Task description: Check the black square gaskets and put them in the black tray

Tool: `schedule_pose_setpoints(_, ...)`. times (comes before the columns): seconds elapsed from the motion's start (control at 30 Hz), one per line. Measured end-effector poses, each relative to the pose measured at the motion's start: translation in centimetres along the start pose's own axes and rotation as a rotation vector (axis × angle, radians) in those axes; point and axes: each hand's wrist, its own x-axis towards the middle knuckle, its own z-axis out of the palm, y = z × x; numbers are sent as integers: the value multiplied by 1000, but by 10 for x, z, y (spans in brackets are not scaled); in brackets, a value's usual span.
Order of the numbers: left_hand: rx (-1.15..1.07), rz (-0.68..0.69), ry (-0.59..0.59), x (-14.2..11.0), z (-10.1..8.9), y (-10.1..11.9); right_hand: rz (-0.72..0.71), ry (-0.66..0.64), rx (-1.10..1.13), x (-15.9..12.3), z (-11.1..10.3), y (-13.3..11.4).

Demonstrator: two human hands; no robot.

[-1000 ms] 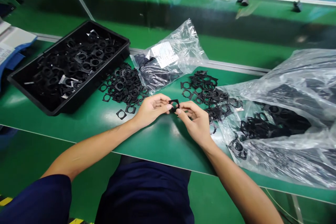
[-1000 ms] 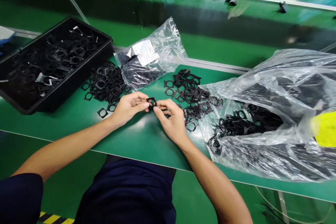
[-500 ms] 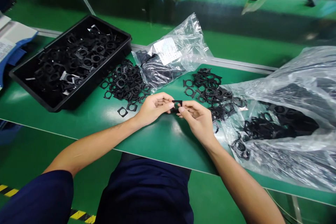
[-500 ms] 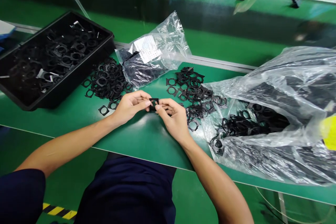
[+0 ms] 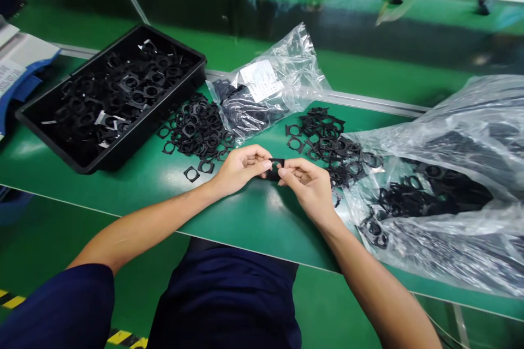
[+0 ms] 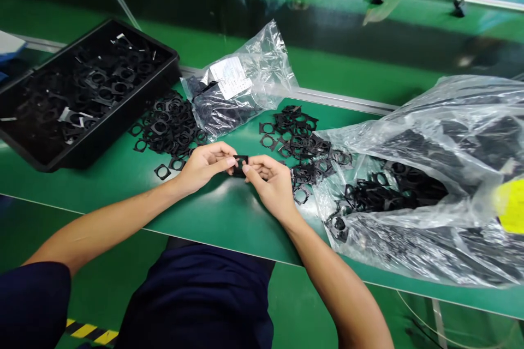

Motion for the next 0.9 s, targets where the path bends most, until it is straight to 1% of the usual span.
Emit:
schedule_pose_setpoints(0.2, -50, -16, 8, 0, 2, 2, -9, 5, -3, -1, 0, -1)
schedule_pose_setpoints(0.5, -65, -47, 4, 0, 2, 3, 18, 12, 14, 0, 0, -1)
schedule_pose_setpoints(0.9, -28, -14, -16, -1, 2, 2, 35, 20, 55, 2, 0, -1)
